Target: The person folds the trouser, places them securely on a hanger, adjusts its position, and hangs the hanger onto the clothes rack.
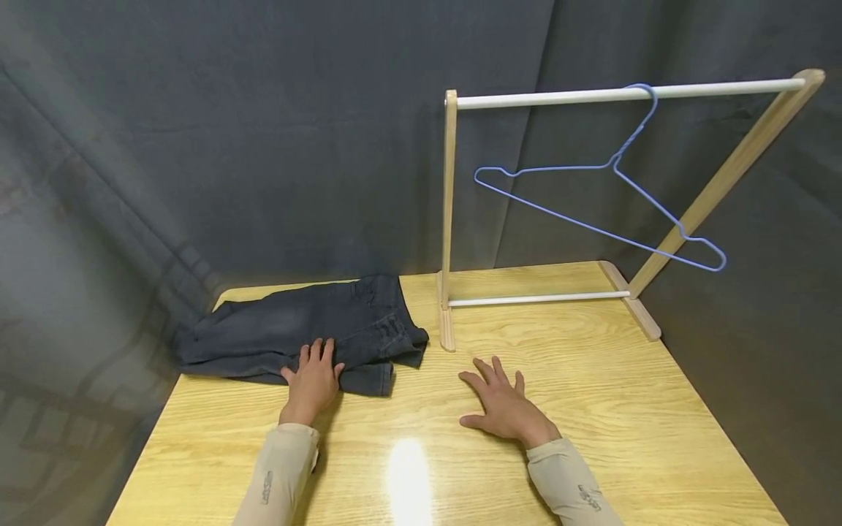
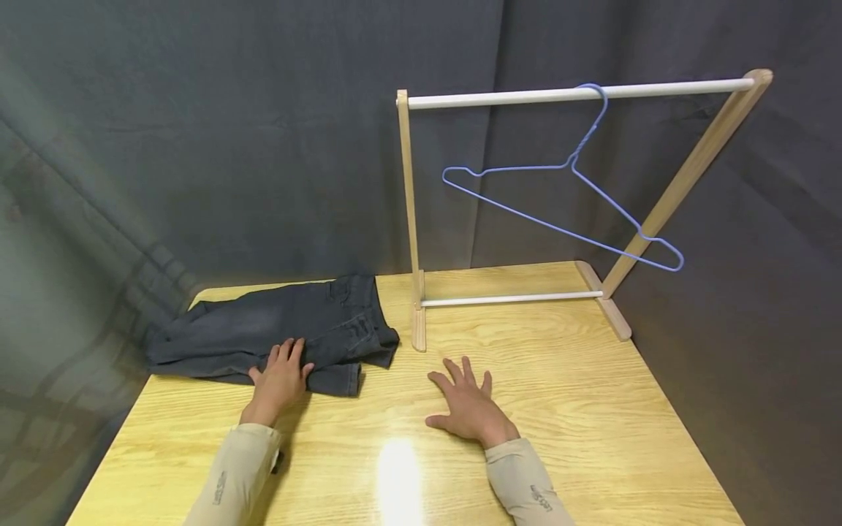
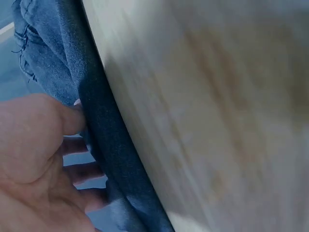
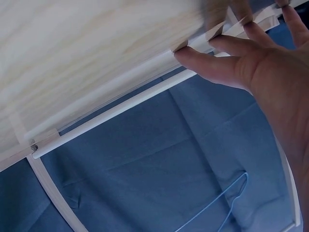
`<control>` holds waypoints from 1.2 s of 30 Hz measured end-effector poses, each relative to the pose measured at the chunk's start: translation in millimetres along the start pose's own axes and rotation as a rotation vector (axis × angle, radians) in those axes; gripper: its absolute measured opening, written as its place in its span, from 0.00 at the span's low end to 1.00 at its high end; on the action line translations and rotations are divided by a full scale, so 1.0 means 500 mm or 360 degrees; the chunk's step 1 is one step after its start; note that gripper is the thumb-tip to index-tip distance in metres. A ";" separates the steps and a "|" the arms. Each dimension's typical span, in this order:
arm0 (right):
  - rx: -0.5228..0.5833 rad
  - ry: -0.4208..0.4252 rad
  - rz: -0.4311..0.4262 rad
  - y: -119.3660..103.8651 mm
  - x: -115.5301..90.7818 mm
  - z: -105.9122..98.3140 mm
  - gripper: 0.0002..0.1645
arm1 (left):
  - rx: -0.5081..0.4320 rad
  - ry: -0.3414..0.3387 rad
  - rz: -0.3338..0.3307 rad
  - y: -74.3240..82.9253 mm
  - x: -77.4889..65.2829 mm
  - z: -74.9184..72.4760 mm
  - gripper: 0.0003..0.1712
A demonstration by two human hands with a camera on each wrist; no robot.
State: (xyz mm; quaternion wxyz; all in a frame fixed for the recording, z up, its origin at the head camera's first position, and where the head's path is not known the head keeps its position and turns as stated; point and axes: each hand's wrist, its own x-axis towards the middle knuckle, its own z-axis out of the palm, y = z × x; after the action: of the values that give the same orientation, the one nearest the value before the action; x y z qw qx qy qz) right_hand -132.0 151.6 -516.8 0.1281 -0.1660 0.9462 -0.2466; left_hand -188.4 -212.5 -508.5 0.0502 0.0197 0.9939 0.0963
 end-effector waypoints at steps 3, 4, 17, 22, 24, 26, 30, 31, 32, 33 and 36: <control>-0.0029 -0.0002 0.0001 0.001 -0.001 0.001 0.47 | 0.0019 -0.0017 -0.0009 0.002 -0.008 0.000 0.34; -0.0039 0.0000 -0.0001 0.001 -0.001 0.001 0.47 | 0.0018 -0.0016 -0.0013 0.003 -0.011 0.000 0.34; -0.0073 0.0009 0.0027 0.000 0.000 0.000 0.45 | 0.0084 0.0022 0.0015 0.018 -0.064 -0.005 0.34; -0.0080 0.0015 0.0015 0.000 -0.001 0.000 0.46 | 0.0104 0.0042 0.0042 0.021 -0.092 -0.003 0.34; -0.0073 0.0009 0.0015 0.001 -0.001 0.002 0.46 | 0.0111 0.0030 0.0044 0.024 -0.102 0.001 0.35; -0.0048 0.0005 0.0013 0.002 -0.001 0.003 0.46 | 0.0119 0.0025 0.0046 0.028 -0.112 0.004 0.35; 0.0007 0.0027 -0.0004 0.004 0.000 0.005 0.45 | 0.0151 0.0042 0.0056 0.038 -0.132 0.009 0.35; 0.0023 0.0041 -0.0012 0.004 -0.001 0.006 0.45 | 0.0159 0.0054 0.0057 0.041 -0.138 0.010 0.35; 0.0026 0.0051 -0.0016 0.004 -0.001 0.003 0.45 | 0.0167 0.0075 0.0062 0.046 -0.143 0.010 0.35; 0.0029 0.0060 -0.0019 0.004 -0.001 0.002 0.44 | 0.0174 0.0095 0.0070 0.052 -0.148 0.010 0.35; 0.0040 0.0067 -0.0028 0.002 -0.003 -0.001 0.43 | 0.0197 0.0154 0.0107 0.070 -0.170 0.014 0.35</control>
State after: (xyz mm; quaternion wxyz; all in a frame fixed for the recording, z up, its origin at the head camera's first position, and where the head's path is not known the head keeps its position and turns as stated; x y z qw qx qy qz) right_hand -131.1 153.3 -516.7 0.1082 -0.1675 0.9440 -0.2630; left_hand -102.3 -180.8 -500.6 -0.0026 0.0515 0.9980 0.0370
